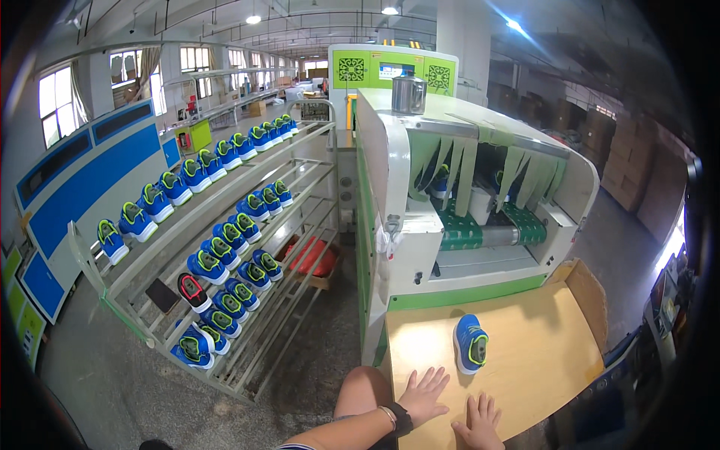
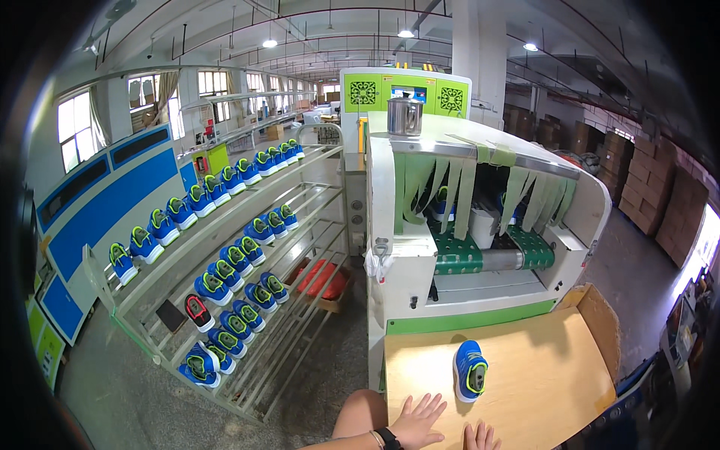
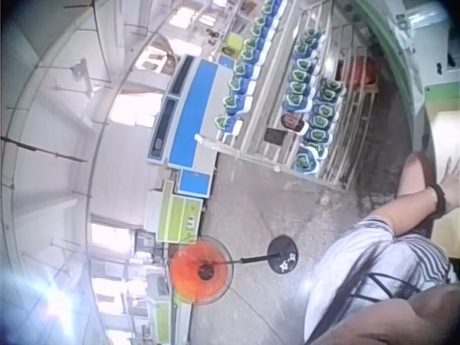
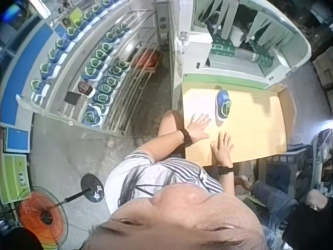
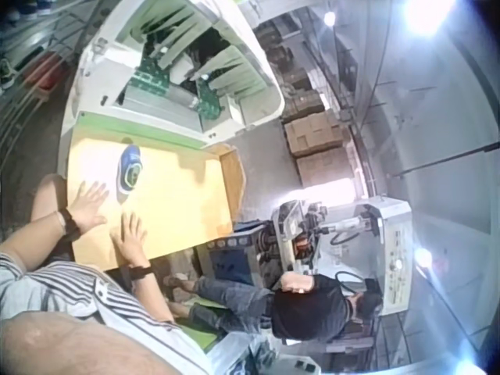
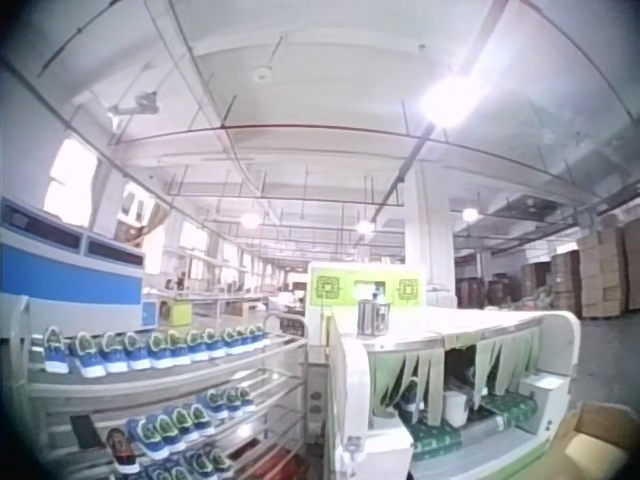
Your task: The person picks up pairs of blue sneakers from a wooden table and places them into a green and white automated processing machine. The shoes are handled one pair at a time, and the person repeats this action throughout the clip. A coworker is visible in the background performing similar tasks.
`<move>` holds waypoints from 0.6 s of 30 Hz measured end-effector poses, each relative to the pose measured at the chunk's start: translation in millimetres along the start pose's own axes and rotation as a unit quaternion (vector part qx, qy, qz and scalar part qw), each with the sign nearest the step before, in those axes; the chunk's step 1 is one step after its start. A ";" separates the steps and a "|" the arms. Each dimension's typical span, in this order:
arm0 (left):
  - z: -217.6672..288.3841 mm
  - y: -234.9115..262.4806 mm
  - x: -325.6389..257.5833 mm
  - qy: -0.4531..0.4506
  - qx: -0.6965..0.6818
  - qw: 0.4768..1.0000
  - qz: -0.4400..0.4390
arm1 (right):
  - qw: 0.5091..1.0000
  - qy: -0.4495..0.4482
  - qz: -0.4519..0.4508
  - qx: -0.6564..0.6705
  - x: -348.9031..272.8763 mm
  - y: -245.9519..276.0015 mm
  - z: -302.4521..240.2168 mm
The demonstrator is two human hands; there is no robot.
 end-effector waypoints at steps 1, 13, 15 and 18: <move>0.4 0.1 0.5 -0.003 0.000 1.000 0.000 | 1.000 -0.001 -0.003 0.005 -0.5 -0.3 0.1; -11.1 -24.3 23.5 -0.007 0.015 1.000 -0.010 | 0.998 0.019 0.057 0.009 5.3 -0.2 6.4; -5.7 -21.1 26.9 -0.022 0.003 1.000 -0.008 | 0.998 0.009 0.062 0.004 1.6 -0.6 10.5; -5.7 -15.8 25.0 -0.026 -0.015 1.000 -0.007 | 0.998 0.006 0.059 0.007 0.4 0.9 10.4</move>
Point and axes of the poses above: each hand's wrist, its own x-axis towards the middle knuckle, its own y-axis out of the back of the hand, z = x × y, the point moved 7 cm from there along x, towards the middle knuckle, and after that the axes turned 14 degrees about -z, right-handed, at the moved point
